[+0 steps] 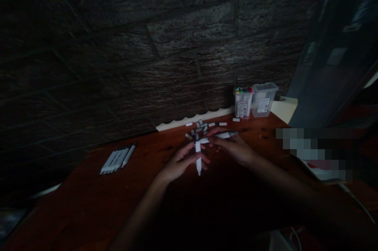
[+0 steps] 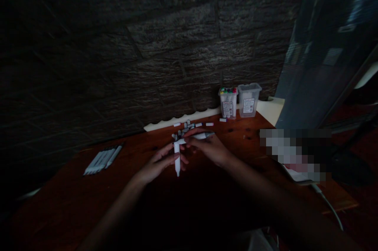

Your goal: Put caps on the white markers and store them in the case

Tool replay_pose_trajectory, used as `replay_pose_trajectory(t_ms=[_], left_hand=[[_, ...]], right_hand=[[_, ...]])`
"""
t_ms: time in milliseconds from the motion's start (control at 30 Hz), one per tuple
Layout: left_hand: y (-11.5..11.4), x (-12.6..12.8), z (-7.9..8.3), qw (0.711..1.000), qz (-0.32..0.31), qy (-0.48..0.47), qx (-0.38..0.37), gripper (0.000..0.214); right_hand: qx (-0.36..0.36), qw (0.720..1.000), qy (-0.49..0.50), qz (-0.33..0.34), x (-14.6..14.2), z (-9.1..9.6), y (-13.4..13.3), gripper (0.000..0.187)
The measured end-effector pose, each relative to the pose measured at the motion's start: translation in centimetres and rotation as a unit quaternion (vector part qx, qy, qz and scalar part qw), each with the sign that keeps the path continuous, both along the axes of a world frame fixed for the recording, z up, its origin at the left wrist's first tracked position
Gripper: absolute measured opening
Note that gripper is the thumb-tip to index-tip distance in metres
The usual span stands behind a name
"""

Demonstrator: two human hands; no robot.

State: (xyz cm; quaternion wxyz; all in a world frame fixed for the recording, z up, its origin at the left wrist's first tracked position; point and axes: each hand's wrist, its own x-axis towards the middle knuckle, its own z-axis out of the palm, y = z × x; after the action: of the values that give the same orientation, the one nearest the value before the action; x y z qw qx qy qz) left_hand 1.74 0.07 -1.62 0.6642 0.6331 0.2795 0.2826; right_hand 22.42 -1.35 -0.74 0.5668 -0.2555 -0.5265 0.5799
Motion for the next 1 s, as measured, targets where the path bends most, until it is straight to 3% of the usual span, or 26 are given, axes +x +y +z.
replay_pose_trajectory(t_ms=[1000], left_hand=[[-0.15, 0.08, 0.16, 1.0, 0.011, -0.009, -0.003, 0.031]], right_hand=[[-0.011, 0.999, -0.01, -0.031, 0.17, -0.6, 0.28, 0.012]])
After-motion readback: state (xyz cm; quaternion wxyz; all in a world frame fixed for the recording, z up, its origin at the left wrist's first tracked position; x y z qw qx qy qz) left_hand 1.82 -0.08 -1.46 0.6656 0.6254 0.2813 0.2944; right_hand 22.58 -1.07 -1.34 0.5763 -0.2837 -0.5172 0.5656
